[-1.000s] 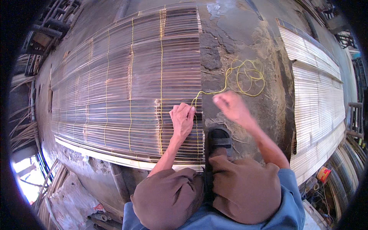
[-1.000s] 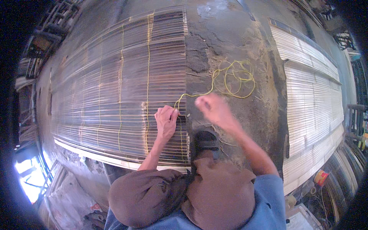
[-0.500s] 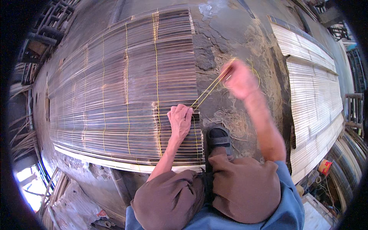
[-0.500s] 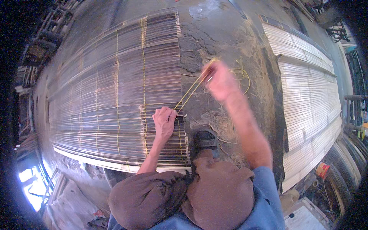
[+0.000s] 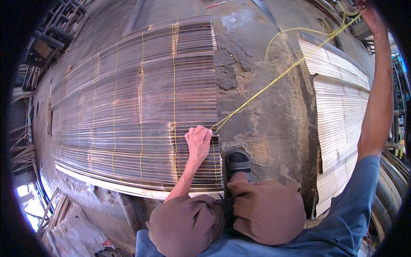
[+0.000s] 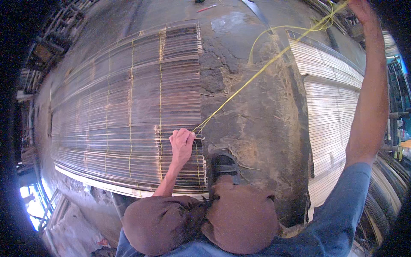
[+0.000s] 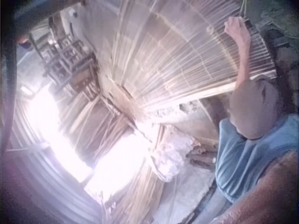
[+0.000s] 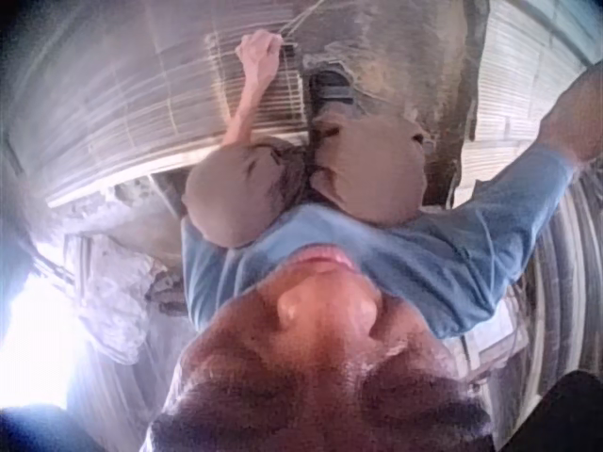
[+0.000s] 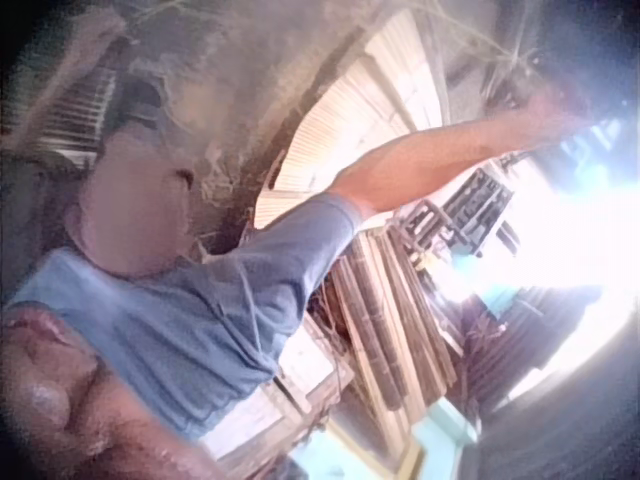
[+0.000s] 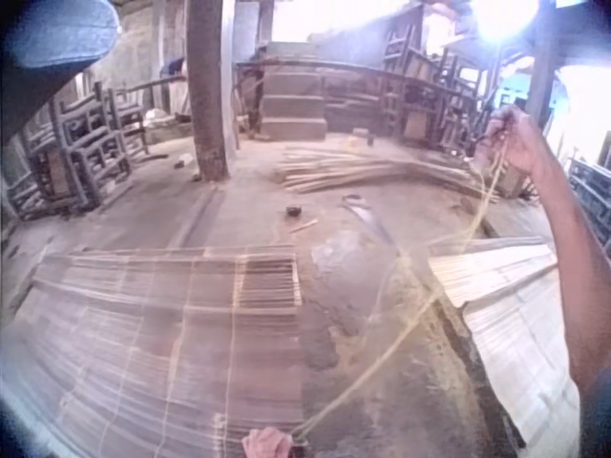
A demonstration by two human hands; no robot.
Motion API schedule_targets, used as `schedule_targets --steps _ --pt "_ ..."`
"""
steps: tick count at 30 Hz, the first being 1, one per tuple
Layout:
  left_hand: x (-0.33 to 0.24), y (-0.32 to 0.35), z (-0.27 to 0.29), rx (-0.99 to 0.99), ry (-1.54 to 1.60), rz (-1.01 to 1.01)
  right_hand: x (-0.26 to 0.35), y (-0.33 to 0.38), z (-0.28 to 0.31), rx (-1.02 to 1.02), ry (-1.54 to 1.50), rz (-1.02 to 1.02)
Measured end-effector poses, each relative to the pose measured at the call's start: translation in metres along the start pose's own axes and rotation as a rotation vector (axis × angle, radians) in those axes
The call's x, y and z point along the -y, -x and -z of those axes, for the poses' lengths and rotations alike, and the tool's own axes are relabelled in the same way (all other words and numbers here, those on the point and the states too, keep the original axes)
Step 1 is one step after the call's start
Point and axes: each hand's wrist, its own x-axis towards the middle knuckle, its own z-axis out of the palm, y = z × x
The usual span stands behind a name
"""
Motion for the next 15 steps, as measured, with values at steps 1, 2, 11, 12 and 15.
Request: schedule_targets --steps 1,2,11,12,15 --pt "0.0 -0.001 -0.001 -0.001 -0.002 0.003 -0.029 -0.01 0.029 0.024 0.334 -0.019" --pt "-0.001 -0.003 -0.008 0.008 -0.008 -0.001 -0.056 -0.017 0.063 0.061 0.757 -0.058" --pt "-0.002 -0.003 -0.006 -0.013 0.007 -0.022 -0.248 0.365 -0.065 0.563 0.549 -0.829" --pt "0.003 0.002 -0.001 -0.002 -0.014 0.0 -0.229 0.4 -0.115 0.572 0.419 -1.109" --pt "-0.002 -0.002 0.0 0.024 -0.036 0.01 -0.227 0.457 -0.176 0.592 0.128 -0.759"
